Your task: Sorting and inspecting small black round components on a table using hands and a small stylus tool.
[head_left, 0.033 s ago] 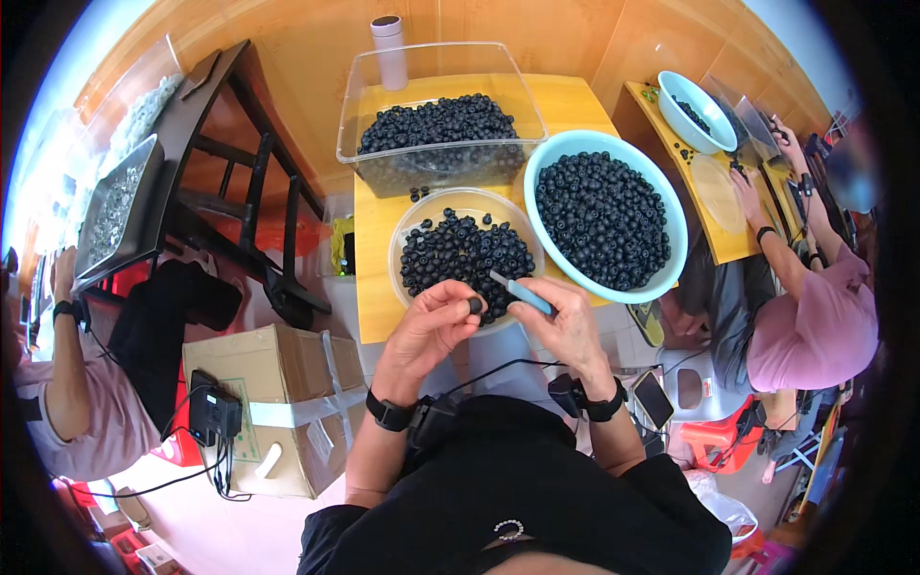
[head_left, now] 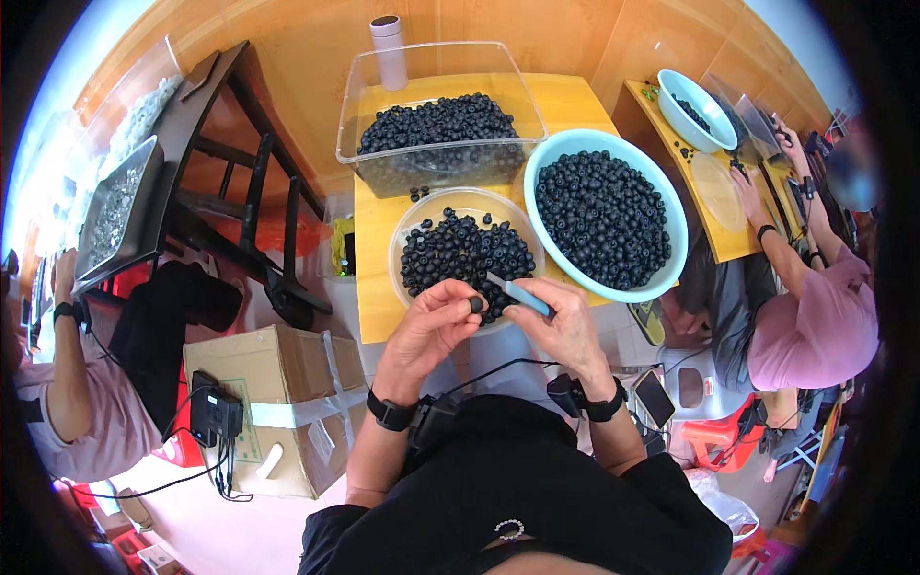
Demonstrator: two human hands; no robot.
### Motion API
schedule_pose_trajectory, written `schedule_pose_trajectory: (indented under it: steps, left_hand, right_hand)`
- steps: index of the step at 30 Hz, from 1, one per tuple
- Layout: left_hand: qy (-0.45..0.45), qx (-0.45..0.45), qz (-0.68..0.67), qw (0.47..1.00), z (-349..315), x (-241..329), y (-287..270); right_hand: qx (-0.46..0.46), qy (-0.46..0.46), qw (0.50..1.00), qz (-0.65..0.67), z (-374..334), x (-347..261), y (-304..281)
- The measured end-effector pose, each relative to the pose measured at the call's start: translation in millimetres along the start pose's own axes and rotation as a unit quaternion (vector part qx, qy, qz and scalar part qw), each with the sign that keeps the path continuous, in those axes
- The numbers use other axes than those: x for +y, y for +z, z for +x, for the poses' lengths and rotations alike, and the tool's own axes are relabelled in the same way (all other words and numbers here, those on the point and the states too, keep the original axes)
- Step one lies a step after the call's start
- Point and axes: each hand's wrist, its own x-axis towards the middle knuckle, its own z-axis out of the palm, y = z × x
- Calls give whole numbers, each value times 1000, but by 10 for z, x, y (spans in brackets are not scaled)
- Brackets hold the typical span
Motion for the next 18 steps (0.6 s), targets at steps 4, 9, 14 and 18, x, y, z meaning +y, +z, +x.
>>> schedule_pose_trajectory:
  steps: [4, 9, 14, 18]
  left_hand:
    - [-6, -16, 36, 999, 43, -40, -51]
    - [-24, 23, 88, 996, -62, -11, -30]
    - [-72, -23, 91, 993, -47, -15, -79]
    - [-46, -5, 57, 997, -27, -110, -62]
  right_hand:
    - [-2, -19, 996, 92, 16, -60, 95]
    - [-53, -21, 990, 128, 35, -16, 198]
    - [-57, 69, 969, 231, -36, -9, 199]
    - [-63, 53, 983, 163, -74, -97, 150]
